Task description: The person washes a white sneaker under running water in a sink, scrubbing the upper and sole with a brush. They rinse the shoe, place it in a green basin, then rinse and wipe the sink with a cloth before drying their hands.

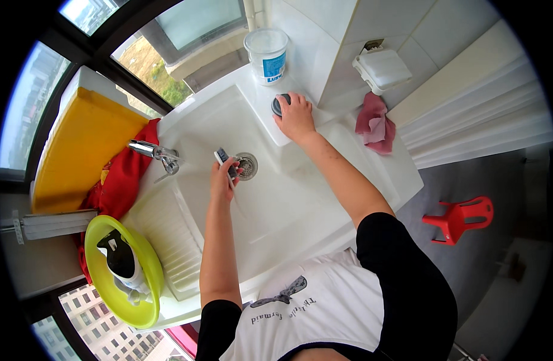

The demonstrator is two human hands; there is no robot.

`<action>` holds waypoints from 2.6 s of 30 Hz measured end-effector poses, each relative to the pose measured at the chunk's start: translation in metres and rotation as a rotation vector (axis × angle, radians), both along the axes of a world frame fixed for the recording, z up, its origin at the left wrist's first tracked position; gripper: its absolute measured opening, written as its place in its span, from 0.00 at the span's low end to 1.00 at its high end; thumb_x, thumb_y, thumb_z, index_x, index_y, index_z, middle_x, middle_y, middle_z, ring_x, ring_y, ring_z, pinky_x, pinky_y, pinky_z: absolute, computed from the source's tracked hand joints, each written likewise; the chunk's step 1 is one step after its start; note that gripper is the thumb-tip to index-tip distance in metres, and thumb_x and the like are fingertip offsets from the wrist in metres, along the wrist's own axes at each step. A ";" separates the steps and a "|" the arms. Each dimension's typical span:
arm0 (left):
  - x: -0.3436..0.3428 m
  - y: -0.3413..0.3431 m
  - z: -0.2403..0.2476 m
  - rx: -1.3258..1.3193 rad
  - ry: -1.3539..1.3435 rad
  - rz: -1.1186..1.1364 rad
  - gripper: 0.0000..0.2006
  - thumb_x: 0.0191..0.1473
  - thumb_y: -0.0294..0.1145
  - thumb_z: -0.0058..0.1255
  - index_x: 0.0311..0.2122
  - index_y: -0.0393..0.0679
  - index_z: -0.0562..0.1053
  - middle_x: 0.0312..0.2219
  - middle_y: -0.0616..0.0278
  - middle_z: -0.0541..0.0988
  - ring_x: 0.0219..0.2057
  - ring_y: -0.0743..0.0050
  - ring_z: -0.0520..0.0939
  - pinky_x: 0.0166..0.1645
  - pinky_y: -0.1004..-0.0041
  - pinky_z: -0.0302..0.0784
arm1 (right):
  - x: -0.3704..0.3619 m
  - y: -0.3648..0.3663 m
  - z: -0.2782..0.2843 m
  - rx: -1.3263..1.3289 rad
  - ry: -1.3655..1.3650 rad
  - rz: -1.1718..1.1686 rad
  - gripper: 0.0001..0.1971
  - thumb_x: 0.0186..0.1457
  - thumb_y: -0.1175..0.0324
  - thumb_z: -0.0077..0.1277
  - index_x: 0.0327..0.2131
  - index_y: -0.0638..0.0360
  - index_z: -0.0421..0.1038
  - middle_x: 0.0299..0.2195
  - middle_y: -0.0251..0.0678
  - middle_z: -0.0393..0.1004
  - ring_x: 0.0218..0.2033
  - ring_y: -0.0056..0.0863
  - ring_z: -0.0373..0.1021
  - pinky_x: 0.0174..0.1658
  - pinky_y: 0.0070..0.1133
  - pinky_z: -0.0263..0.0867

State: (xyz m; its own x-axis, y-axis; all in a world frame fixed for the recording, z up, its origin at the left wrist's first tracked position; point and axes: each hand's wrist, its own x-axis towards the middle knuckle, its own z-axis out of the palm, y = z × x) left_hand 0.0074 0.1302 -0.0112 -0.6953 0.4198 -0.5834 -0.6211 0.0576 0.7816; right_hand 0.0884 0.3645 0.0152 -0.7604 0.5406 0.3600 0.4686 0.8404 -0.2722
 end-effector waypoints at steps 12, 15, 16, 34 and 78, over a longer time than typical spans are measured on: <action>0.011 -0.014 -0.004 0.350 -0.014 -0.064 0.11 0.53 0.39 0.49 0.38 0.45 0.70 0.26 0.68 0.76 0.23 0.79 0.75 0.20 0.79 0.66 | 0.044 -0.086 0.027 -0.586 0.010 0.757 0.28 0.54 0.64 0.48 0.58 0.57 0.55 0.58 0.40 0.57 0.61 0.38 0.50 0.60 0.30 0.53; 0.009 -0.021 -0.002 0.280 -0.107 0.114 0.11 0.50 0.39 0.52 0.37 0.45 0.70 0.27 0.67 0.76 0.24 0.77 0.76 0.22 0.79 0.69 | 0.028 -0.006 0.032 -0.131 0.218 0.407 0.27 0.55 0.61 0.47 0.57 0.58 0.55 0.57 0.42 0.57 0.60 0.39 0.53 0.60 0.29 0.53; 0.002 -0.020 -0.001 0.245 -0.110 0.188 0.12 0.50 0.39 0.53 0.37 0.45 0.70 0.27 0.67 0.76 0.25 0.77 0.76 0.22 0.79 0.69 | 0.024 0.020 0.015 0.097 0.112 0.176 0.29 0.56 0.59 0.46 0.57 0.64 0.54 0.58 0.46 0.56 0.60 0.40 0.52 0.60 0.30 0.52; 0.025 -0.127 -0.024 -0.097 0.055 0.471 0.13 0.47 0.39 0.55 0.37 0.48 0.68 0.23 0.71 0.70 0.21 0.82 0.70 0.20 0.78 0.61 | -0.135 -0.208 -0.064 -2.653 0.484 -0.085 0.22 0.60 0.54 0.39 0.25 0.63 0.71 0.20 0.34 0.71 0.26 0.27 0.71 0.29 0.22 0.68; 0.024 -0.086 -0.007 0.040 -0.024 0.406 0.10 0.48 0.36 0.54 0.35 0.46 0.68 0.23 0.68 0.72 0.20 0.78 0.71 0.19 0.76 0.64 | -0.191 -0.014 -0.033 0.042 -0.158 0.131 0.42 0.57 0.39 0.28 0.61 0.69 0.43 0.63 0.49 0.42 0.65 0.38 0.37 0.66 0.30 0.31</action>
